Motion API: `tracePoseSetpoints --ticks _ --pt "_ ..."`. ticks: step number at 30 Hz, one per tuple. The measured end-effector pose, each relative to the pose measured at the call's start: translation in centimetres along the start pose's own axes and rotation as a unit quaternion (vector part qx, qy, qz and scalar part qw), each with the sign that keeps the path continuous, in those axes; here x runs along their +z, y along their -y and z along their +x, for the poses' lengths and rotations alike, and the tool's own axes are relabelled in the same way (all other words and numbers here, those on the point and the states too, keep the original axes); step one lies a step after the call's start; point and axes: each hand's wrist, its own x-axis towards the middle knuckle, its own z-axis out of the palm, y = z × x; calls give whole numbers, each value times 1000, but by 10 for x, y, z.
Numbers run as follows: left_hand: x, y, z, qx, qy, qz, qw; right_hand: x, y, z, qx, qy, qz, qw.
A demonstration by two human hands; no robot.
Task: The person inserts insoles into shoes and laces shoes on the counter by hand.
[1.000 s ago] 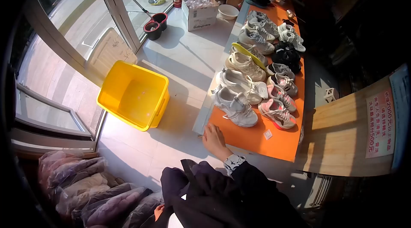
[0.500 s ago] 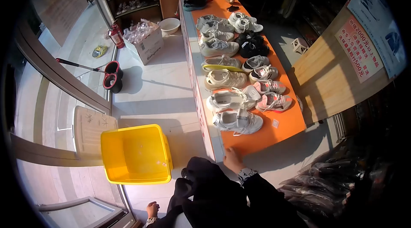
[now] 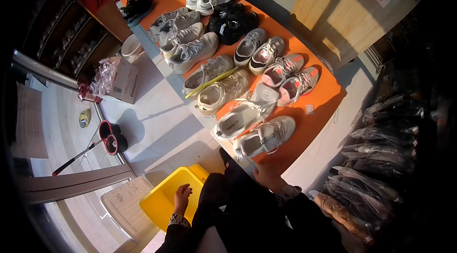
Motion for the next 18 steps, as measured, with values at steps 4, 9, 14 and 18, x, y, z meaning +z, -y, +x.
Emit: tracePoseSetpoints --ticks 4,9,14,18 --pt "5 -147 57 155 19 79 985 -7 14 -8 68 -13 108 992" --pt "32 -296 113 395 8 168 903 -29 37 -21 122 -54 92 987" --pt "64 -356 170 487 25 272 829 -45 58 -19 199 -5 84 976" --pt "78 -351 222 433 102 353 823 -45 93 -10 288 -192 114 931"
